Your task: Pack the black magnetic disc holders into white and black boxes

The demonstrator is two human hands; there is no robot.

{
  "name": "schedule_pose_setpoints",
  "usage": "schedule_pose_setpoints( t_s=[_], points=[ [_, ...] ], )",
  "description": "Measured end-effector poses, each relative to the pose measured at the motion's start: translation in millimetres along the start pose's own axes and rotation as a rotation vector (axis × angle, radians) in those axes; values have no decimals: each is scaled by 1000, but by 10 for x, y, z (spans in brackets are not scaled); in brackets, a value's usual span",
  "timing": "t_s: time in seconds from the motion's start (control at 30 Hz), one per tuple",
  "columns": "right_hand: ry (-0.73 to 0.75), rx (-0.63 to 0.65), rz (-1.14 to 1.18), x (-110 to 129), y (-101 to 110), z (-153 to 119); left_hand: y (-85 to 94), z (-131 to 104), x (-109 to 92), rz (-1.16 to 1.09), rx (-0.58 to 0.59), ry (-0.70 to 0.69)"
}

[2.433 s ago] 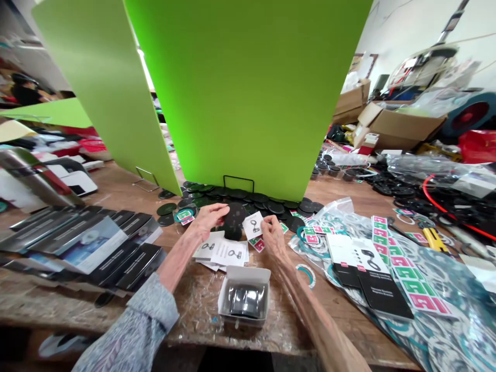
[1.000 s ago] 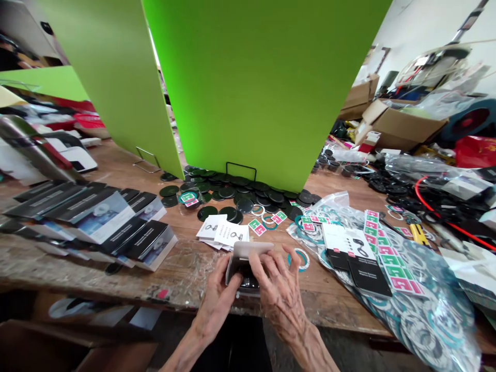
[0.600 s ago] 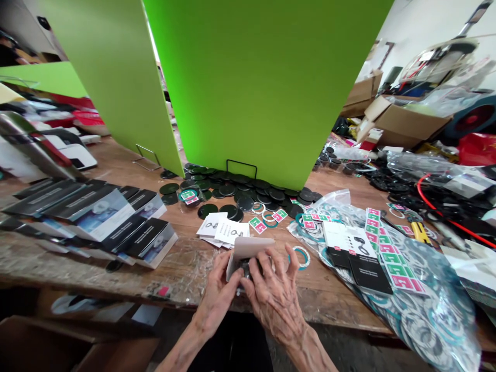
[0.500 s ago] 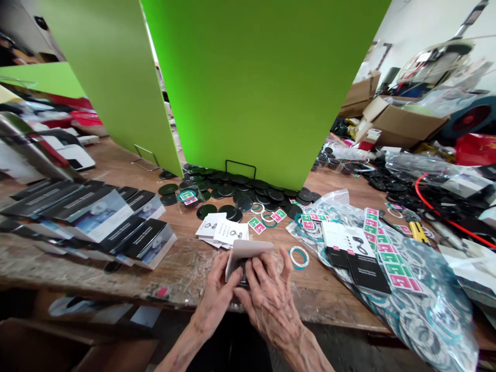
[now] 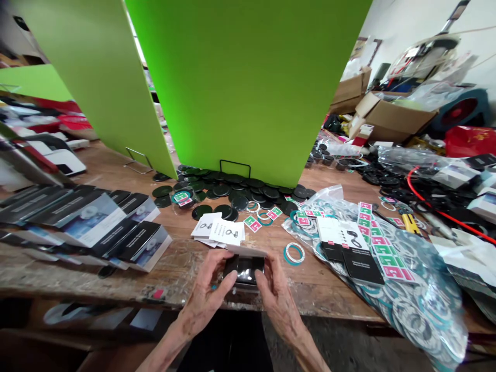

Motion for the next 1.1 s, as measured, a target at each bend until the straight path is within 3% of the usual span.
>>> schedule_pose_setpoints(
  t_s=[0.2, 0.3, 0.4, 0.6, 0.83, 1.1],
  points=[
    [475, 59, -603, 291, 114, -126, 27, 47, 64, -221, 34, 64],
    [585, 116, -703, 339, 78, -157, 16, 56, 5, -179, 190, 26],
    [566, 123, -761, 338, 39, -149, 34, 47, -40, -70, 320, -32],
    [501, 119, -666, 305, -17, -136, 92, 53, -108, 179, 228, -212],
    [492, 96, -620, 357, 27, -73, 134, 89, -197, 244, 209, -279],
    [441, 182, -659, 255, -34, -193, 80, -80, -85, 289, 66, -568]
  ],
)
Point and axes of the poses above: each hand's wrist, its own z-axis towards the middle knuckle, its own y-axis out of the back of the hand, x = y × z, the point moved 7 cm from there along z, towards the middle knuckle, and after that the axes turned 2 degrees about y, right-handed, at the moved point
